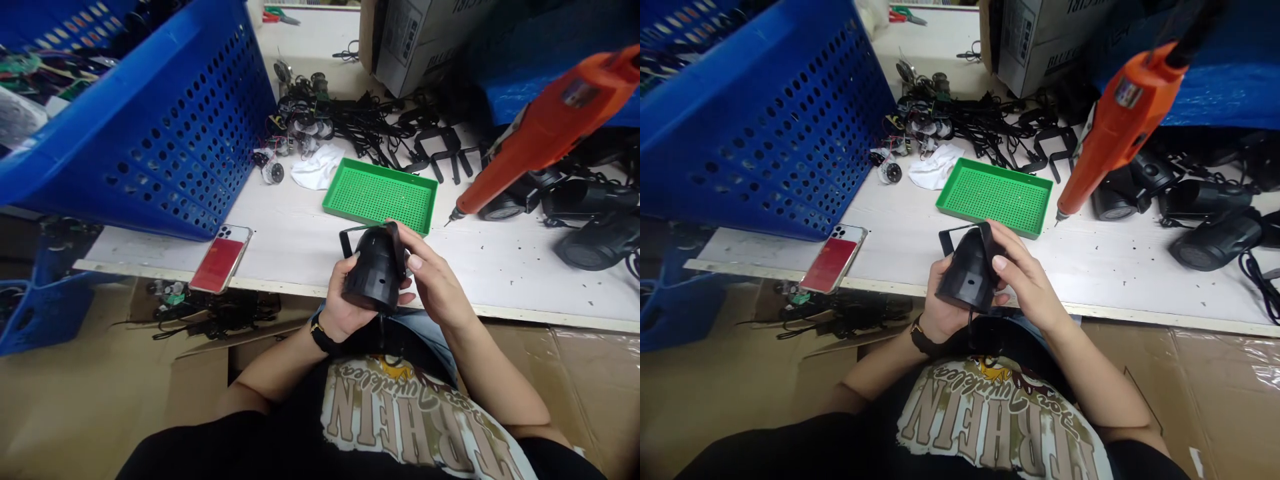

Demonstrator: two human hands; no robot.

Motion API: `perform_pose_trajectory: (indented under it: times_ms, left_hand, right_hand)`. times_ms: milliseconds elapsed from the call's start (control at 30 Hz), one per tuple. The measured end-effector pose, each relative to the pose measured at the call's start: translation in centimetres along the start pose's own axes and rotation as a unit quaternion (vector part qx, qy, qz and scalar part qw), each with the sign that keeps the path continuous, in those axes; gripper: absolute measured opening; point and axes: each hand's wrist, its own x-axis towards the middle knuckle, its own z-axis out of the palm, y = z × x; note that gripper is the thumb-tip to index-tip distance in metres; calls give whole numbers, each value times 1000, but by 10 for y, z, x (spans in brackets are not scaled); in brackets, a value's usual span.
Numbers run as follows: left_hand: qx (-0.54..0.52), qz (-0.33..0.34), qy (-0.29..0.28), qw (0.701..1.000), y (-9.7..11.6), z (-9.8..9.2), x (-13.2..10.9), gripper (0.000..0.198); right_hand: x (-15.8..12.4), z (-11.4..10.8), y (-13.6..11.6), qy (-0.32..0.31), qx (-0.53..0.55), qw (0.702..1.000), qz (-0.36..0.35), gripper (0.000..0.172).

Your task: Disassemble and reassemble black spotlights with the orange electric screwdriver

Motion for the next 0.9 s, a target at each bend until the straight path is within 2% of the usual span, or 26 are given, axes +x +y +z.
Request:
perform_pose_trajectory:
  times_ms: [67, 167, 233, 367, 533, 600, 667, 733, 800, 900]
  left_hand:
    - [-30, -6, 25, 999, 2, 7, -2, 52]
    - [-65, -3, 77, 995, 6, 22, -5, 51]
    - [-76, 5, 110, 991, 8, 31, -7, 50]
    - [-62, 22, 145, 987, 8, 37, -8, 47]
    - [34, 105, 115, 987, -1, 28, -9, 46]
    - [93, 156, 91, 979, -6, 27, -12, 64]
    - [161, 192, 62, 966, -10, 29, -17, 101]
    - [231, 209, 32, 950, -13, 31, -22, 126]
    - [287, 222, 16, 932, -16, 32, -25, 130]
    - [324, 247, 26, 913, -19, 30, -28, 127]
  right_hand:
    - [5, 2, 0, 7, -1, 1000, 22, 44]
    - [12, 6, 2, 28, 30, 991, 125, 56]
    - [17, 8, 4, 40, 47, 986, 156, 59]
    - [21, 10, 12, 53, 67, 987, 133, 50]
    - [17, 9, 21, 68, 93, 985, 131, 47]
    - [13, 11, 21, 87, 121, 981, 124, 45]
    - [8, 14, 20, 113, 163, 973, 120, 42]
    - [3, 18, 19, 144, 203, 960, 125, 39]
    - [-2, 22, 22, 172, 227, 950, 129, 37]
    - [-7, 25, 30, 187, 249, 939, 145, 38]
